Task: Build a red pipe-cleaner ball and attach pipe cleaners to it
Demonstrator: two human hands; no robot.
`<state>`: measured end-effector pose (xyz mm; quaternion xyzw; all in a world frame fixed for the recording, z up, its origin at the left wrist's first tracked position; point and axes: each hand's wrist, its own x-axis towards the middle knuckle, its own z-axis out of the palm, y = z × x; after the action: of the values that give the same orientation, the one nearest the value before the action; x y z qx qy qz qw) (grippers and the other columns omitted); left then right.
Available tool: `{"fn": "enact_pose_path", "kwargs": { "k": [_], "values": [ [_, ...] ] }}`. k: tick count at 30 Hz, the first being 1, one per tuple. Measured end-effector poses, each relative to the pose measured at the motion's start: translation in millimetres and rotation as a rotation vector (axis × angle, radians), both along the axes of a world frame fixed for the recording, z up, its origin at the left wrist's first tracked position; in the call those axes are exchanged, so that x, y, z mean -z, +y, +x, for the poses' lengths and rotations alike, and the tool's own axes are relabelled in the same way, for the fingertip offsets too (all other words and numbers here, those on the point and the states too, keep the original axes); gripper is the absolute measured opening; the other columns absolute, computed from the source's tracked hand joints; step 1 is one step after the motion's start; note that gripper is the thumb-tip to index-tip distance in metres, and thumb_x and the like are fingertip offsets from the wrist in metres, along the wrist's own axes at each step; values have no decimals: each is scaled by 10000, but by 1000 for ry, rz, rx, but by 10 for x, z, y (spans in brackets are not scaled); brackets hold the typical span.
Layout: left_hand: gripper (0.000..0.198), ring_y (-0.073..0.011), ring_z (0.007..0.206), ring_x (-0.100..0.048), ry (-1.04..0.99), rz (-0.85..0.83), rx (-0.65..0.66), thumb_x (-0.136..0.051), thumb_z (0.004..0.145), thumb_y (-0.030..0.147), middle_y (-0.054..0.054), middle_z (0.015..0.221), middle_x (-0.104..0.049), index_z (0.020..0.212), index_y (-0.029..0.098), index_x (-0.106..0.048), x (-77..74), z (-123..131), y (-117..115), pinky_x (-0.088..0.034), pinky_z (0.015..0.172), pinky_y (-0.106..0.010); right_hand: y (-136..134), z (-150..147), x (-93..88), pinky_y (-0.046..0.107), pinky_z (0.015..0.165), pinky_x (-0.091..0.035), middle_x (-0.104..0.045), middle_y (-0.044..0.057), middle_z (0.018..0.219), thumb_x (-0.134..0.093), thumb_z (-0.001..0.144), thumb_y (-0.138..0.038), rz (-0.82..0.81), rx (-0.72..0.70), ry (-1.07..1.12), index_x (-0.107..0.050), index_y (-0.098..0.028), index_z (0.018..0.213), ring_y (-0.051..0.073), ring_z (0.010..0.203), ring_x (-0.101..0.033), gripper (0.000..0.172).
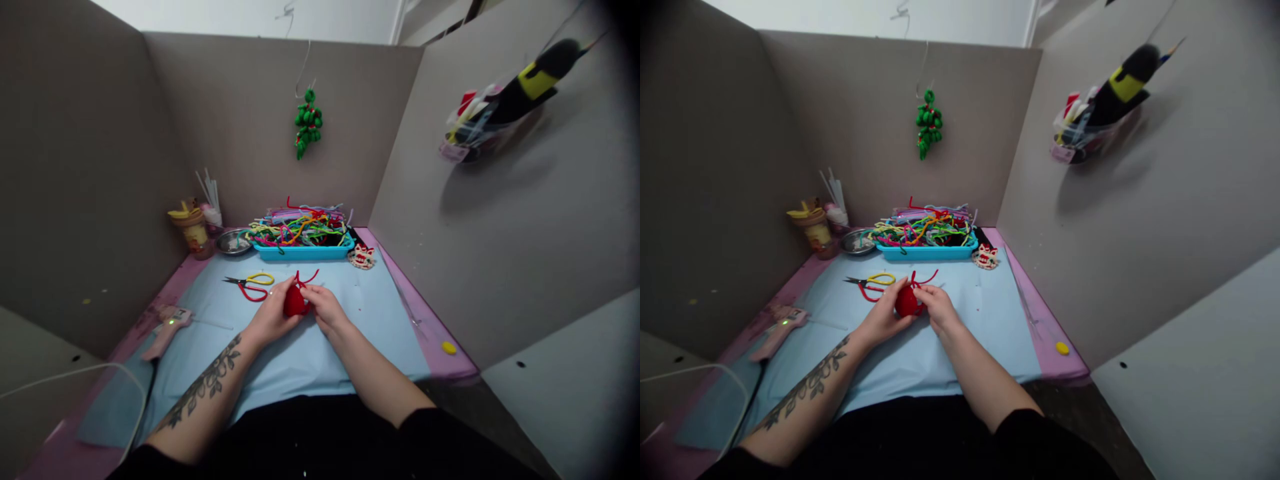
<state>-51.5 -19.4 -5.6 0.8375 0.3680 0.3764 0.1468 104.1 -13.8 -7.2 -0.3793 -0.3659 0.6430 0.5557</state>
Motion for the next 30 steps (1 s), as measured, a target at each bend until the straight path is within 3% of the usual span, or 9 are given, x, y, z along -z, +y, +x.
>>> {"fn": "enact_pose_path", "kwargs": {
  "k": [8, 14, 18, 21, 25, 30],
  "values": [
    [859, -313, 1259, -463, 10, -8, -4, -683, 681, 171, -170, 1348, -486, 1431, 190, -266, 0, 47, -7, -381, 1048, -520, 8, -50, 1, 283, 630, -432, -683, 3, 667, -759, 542, -313, -17, 55, 73, -688, -166, 723, 150, 622, -565, 243],
    [771, -305, 1349, -369, 37, 33, 2, -661, 735, 193, -151, 1470, -358, 1424, 240, -317, 1, 28, -14, -338, 1092, -508, -8, -77, -22, 292, 651, -427, -681, 20, 693, -766, 551, -414, 7, 68, 48, -666, -170, 701, 163, 661, -569, 303],
    [739, -290, 1352, -364, 9, 64, -84, -629, 771, 201, -147, 1464, -366, 1432, 235, -301, -6, -14, 5, -329, 1102, -491, -40, -56, -47, 253, 589, -361, -658, 6, 683, -747, 583, -450, -29, 56, -23, -669, -175, 719, 137, 632, -527, 317],
    [755, -292, 1336, -384, -37, 108, -159, -627, 789, 240, -156, 1431, -409, 1444, 219, -253, 11, -41, 29, -334, 1094, -500, -63, -42, -62, 242, 581, -331, -622, -16, 639, -745, 599, -404, 41, 74, -113, -661, -178, 657, 114, 602, -479, 248],
    [773, -299, 1311, -415, -67, 77, -187, -645, 785, 294, -172, 1407, -431, 1440, 197, -246, 42, -41, 38, -361, 1073, -495, -68, -55, -52, 265, 665, -385, -573, -22, 599, -729, 645, -404, 146, 4, -132, -632, -174, 579, 116, 603, -477, 258],
    [810, -299, 1303, -427, -90, 10, -201, -656, 759, 268, -175, 1413, -425, 1447, 193, -235, 64, -16, 17, -356, 1076, -494, -45, -61, -7, 319, 848, -417, -640, 35, 887, -767, 599, -389, 180, 35, -159, -649, -174, 567, 180, 842, -564, 248]
  ]
}}
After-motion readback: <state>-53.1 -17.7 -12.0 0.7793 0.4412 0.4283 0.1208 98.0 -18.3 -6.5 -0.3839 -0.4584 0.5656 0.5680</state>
